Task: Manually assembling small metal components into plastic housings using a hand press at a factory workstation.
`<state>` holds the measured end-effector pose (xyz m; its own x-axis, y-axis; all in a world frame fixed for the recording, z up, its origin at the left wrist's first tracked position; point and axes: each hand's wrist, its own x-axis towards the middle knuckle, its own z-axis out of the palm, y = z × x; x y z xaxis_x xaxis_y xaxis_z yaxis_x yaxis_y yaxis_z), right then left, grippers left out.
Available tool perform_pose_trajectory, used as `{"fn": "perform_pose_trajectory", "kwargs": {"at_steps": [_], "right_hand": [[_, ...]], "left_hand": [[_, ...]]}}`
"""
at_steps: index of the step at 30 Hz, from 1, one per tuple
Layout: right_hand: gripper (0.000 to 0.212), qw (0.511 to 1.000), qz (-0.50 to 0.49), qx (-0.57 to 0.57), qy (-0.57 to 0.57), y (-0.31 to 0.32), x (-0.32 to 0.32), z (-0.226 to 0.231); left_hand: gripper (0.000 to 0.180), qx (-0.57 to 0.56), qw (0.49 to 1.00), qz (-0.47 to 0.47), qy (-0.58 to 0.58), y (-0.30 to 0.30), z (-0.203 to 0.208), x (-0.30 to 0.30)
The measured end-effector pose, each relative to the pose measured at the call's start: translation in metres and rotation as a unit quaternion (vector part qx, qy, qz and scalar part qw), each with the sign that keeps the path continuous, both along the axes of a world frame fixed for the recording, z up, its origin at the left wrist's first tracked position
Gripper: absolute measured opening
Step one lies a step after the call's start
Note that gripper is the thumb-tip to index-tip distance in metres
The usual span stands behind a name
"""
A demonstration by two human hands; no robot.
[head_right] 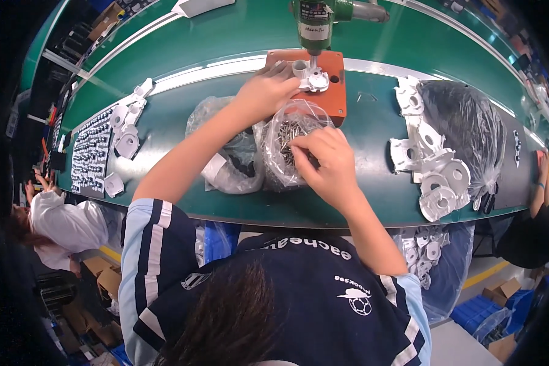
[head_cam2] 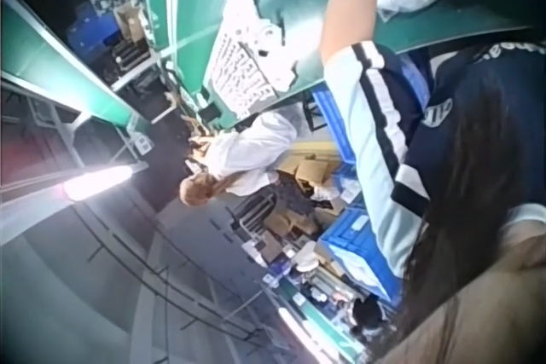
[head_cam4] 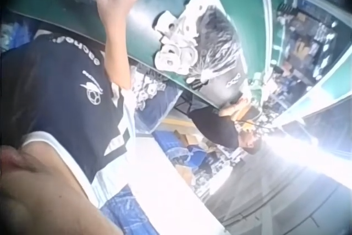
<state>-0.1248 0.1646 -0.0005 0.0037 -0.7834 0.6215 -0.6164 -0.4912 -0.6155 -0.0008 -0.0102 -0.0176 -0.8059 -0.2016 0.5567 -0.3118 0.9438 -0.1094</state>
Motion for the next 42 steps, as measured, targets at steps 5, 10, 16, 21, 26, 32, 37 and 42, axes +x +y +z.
{"fn": "perform_pose_trajectory", "kwargs": {"at_steps": [5, 10, 16, 21, 26, 32, 37, 42], "right_hand": [[0.009, 0.999, 0.002, 0.025, 0.025, 0.001, 0.002, 0.01], [0.013, 0.995, 0.031, 0.061, 0.066, 0.0, -0.001, 0.014], [0.014, 0.976, 0.035, 0.094, 0.192, -0.007, 0.007, 0.03], [0.012, 0.965, 0.05, 0.15, 0.208, -0.014, 0.005, 0.035], [0.01, 0.972, 0.062, 0.133, 0.184, -0.016, 0.005, 0.033], [0.009, 0.987, 0.033, 0.095, 0.126, -0.016, 0.004, 0.028], [0.007, 0.981, 0.037, 0.18, -0.064, -0.012, -0.008, 0.029], [0.008, 0.935, 0.091, 0.182, -0.29, 0.003, -0.024, 0.031]], "left_hand": [[0.011, 0.021, 0.999, 0.029, 0.016, 0.005, -0.005, 0.0], [0.017, 0.082, 0.994, 0.043, -0.058, 0.003, 0.01, 0.012], [0.023, 0.163, 0.981, 0.07, -0.075, 0.008, 0.018, 0.014], [0.026, 0.382, 0.912, 0.063, 0.134, 0.016, 0.048, 0.057], [0.021, 0.289, 0.946, 0.133, -0.071, 0.037, 0.008, 0.111], [0.03, 0.26, 0.915, 0.236, -0.199, 0.041, -0.017, 0.119], [0.024, 0.354, 0.869, 0.299, -0.176, 0.048, 0.009, 0.101], [0.019, 0.384, 0.896, 0.219, -0.032, 0.032, 0.03, 0.095]]}}
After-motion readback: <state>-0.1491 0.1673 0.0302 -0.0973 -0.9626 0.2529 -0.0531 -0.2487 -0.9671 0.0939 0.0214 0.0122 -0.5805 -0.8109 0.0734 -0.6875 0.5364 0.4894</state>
